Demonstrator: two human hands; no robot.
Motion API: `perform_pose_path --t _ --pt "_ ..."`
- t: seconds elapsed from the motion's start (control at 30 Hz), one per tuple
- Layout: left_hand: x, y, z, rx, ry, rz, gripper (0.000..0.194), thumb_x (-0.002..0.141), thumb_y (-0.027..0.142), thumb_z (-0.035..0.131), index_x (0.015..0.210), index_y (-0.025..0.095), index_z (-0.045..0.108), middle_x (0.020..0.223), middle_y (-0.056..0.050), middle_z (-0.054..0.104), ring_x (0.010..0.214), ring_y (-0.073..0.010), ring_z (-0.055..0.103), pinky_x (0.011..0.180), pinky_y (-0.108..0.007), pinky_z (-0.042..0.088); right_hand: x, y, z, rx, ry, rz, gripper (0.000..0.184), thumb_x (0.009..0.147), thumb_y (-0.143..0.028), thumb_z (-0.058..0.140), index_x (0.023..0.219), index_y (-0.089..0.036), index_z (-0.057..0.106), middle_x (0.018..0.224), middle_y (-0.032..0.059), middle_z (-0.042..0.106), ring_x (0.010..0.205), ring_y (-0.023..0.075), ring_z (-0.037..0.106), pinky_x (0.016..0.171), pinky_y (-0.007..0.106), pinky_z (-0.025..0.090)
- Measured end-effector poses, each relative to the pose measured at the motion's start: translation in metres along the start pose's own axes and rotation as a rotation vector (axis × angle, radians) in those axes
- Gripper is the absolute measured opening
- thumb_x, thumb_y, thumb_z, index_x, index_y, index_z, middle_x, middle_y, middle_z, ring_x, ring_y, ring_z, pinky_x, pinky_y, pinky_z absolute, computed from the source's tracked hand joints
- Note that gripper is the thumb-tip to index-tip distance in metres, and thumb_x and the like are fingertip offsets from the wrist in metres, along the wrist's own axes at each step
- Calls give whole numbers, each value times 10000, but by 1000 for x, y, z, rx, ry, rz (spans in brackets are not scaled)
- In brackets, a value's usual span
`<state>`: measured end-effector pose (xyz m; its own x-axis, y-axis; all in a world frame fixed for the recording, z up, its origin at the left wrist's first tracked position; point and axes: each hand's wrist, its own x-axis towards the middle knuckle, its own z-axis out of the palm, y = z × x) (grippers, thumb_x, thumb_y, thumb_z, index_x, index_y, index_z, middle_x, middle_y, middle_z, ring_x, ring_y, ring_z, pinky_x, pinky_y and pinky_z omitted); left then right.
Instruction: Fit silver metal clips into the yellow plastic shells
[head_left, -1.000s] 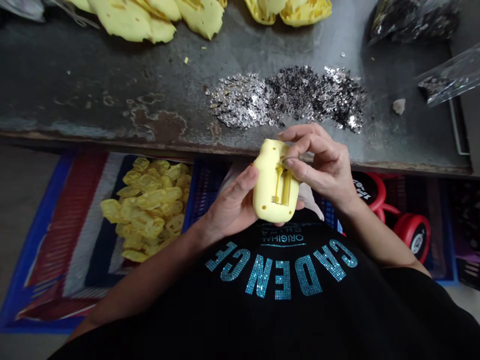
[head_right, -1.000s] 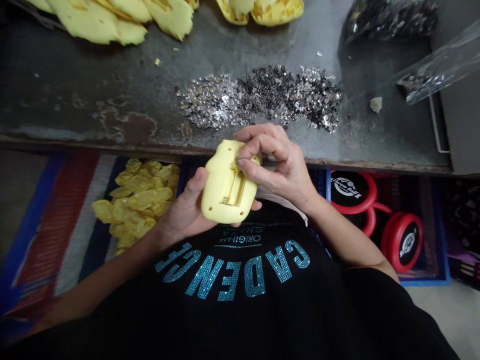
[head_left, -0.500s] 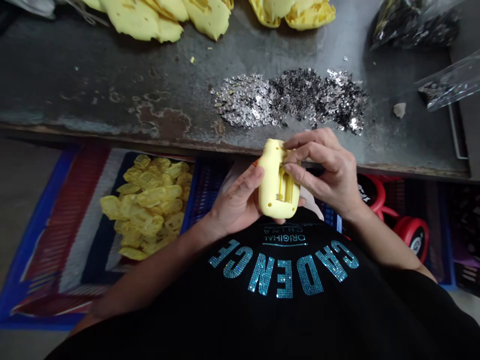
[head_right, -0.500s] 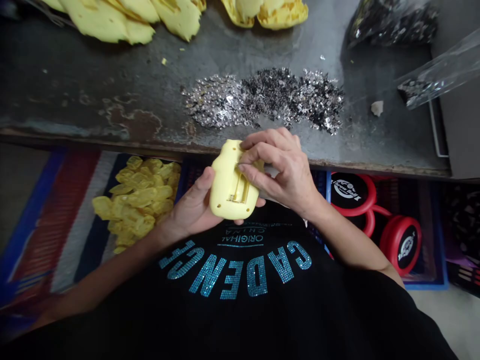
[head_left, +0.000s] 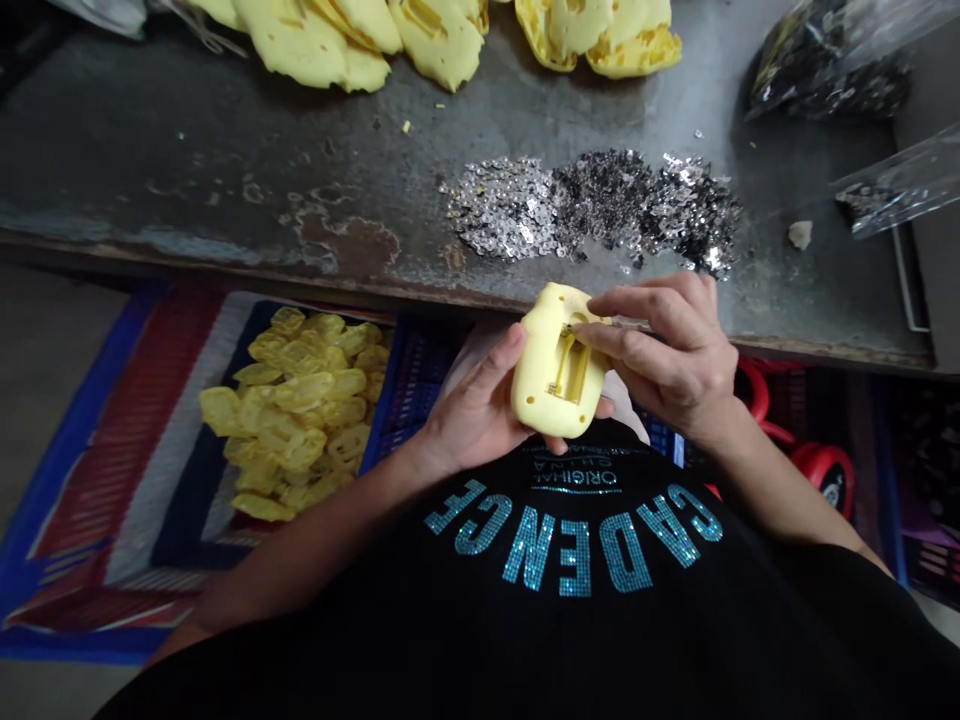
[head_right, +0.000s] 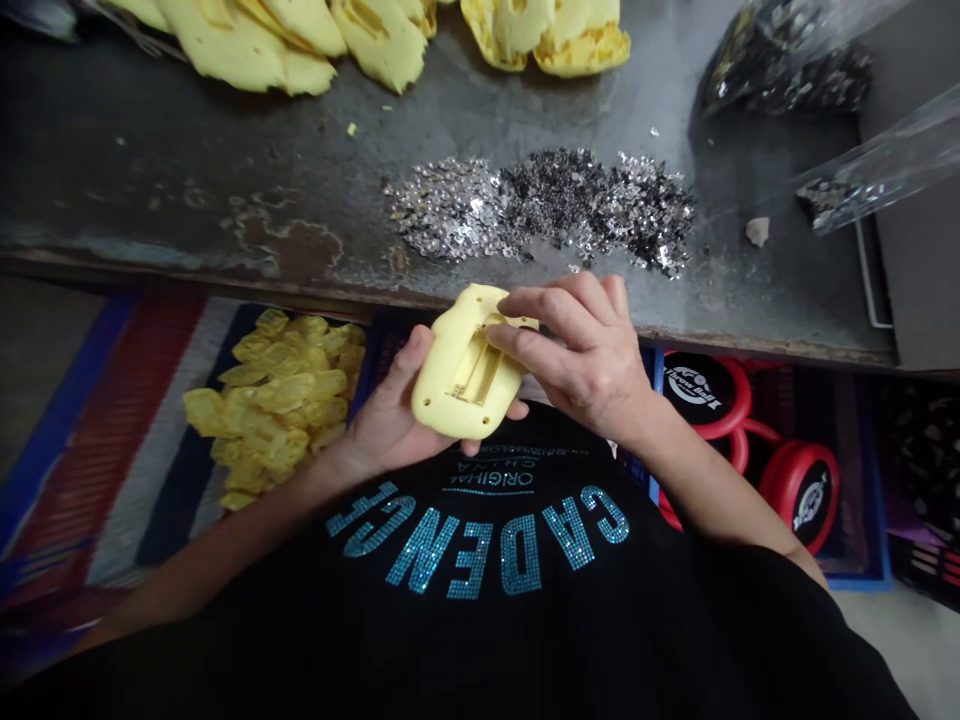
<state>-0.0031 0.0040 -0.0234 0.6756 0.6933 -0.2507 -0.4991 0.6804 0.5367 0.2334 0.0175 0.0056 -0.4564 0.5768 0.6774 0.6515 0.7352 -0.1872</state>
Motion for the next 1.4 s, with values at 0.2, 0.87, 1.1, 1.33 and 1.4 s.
perform_pose_path --t 0.2,0.87,1.1,1.33,1.4 --pt "0 -2 0 3 -24 10 779 985 742 850 1538 239 631 1149 -80 865 912 -344 911 485 -266 677 1 -1 0 -37 44 -51 204 1199 -286 588 1271 -285 779 1260 29 857 1079 247 760 878 468 567" --pt "1 0 22 182 68 77 816 945 734 905 1506 215 621 1147 -74 866 772 -302 884 415 -253 608 9 24 -15 611 -203 410 425 1029 -500 846 1372 -256 794 1314 53 813 1138 228 758 857 356 637" --pt "0 -7 16 346 208 218 798 926 613 977 1536 236 626 1150 -78 871 719 -215 838 440 -208 539 13 24 -4 561 -300 323 489 1008 -454 816 1427 -223 715 1318 76 759 1107 230 730 944 399 666" --pt "-14 -5 10 541 183 287 693 1037 563 885 1584 168 726 1173 -117 884 818 -171 791 648 -228 652 -4 15 19 504 -23 355 421 973 -384 800 1369 -278 705 1322 61 772 1112 232 734 801 356 666" --pt "-17 -3 11 587 206 291 676 1009 533 924 1567 183 772 1201 -110 887 851 -165 785 702 -226 660 -9 13 24 494 42 348 456 969 -373 779 1408 -285 695 1354 63 769 1128 234 738 778 350 669"
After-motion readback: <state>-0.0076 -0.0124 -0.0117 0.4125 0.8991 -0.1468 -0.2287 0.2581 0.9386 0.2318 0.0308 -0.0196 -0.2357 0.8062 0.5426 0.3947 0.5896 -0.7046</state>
